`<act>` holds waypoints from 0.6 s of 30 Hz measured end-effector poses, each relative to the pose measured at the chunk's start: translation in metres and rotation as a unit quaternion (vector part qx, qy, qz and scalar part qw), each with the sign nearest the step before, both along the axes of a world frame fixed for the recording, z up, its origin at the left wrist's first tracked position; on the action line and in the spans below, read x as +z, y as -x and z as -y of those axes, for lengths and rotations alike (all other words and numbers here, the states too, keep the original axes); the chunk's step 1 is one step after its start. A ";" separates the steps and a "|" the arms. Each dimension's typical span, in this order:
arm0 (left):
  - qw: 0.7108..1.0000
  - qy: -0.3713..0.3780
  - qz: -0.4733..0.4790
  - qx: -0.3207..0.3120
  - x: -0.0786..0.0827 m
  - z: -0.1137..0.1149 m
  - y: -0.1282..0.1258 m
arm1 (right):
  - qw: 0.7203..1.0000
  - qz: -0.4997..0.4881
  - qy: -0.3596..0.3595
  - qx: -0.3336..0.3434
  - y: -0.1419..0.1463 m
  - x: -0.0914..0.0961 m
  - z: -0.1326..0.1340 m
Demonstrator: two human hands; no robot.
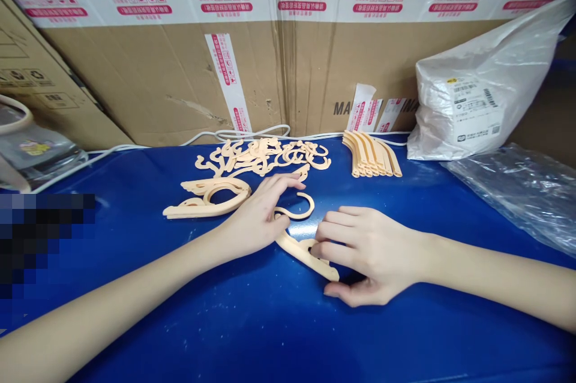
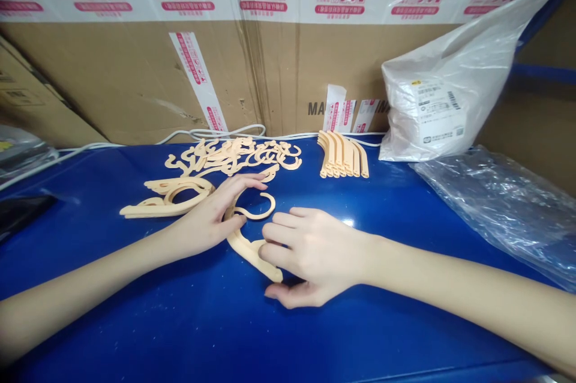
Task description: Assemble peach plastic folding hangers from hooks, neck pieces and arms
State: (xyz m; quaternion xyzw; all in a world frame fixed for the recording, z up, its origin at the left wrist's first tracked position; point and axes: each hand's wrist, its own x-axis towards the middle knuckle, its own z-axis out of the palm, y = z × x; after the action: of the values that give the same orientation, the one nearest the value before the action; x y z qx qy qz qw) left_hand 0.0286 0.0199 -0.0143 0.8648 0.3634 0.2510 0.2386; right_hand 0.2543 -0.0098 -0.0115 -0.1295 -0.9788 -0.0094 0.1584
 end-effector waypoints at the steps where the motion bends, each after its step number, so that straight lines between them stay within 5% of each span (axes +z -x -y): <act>1: 1.000 0.000 0.003 -0.001 0.000 0.000 0.000 | 1.000 -0.001 0.001 0.000 0.000 0.000 0.000; 18: 1.000 0.007 0.006 -0.006 0.000 0.000 0.000 | 1.000 -0.013 -0.008 -0.002 0.000 0.000 0.001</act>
State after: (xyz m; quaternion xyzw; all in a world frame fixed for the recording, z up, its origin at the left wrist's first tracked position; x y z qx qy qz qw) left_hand 0.0282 0.0197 -0.0147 0.8639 0.3581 0.2526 0.2483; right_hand 0.2540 -0.0106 -0.0115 -0.1302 -0.9764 -0.0155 0.1717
